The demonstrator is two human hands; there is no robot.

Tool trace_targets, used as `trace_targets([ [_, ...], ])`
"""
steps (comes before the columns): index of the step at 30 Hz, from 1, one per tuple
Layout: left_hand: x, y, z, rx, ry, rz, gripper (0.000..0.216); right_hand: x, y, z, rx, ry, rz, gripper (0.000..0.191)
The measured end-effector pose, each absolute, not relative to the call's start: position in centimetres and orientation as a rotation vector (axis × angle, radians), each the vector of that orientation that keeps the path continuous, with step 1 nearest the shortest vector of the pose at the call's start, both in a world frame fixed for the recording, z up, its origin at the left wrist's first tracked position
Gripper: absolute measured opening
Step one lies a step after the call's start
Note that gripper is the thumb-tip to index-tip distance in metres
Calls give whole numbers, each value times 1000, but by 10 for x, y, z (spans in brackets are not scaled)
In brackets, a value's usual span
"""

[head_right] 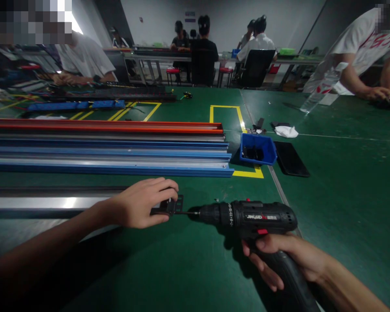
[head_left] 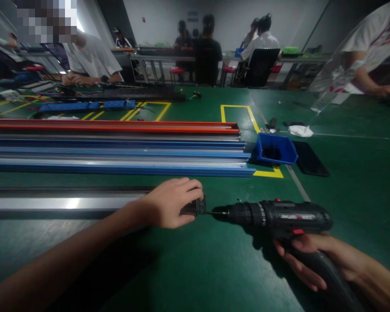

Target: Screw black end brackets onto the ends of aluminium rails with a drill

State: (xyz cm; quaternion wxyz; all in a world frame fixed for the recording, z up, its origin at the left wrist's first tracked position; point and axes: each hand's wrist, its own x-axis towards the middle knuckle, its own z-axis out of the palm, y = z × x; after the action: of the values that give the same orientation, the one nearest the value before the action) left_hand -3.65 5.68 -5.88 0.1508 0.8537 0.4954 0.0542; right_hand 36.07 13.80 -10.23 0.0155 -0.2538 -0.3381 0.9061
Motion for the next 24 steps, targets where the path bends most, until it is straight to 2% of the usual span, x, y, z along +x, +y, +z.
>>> trace_targets([
  [24,-37,57,-60,2457,1407,169,36,364,138,-108,-775,-1009,2817,29],
])
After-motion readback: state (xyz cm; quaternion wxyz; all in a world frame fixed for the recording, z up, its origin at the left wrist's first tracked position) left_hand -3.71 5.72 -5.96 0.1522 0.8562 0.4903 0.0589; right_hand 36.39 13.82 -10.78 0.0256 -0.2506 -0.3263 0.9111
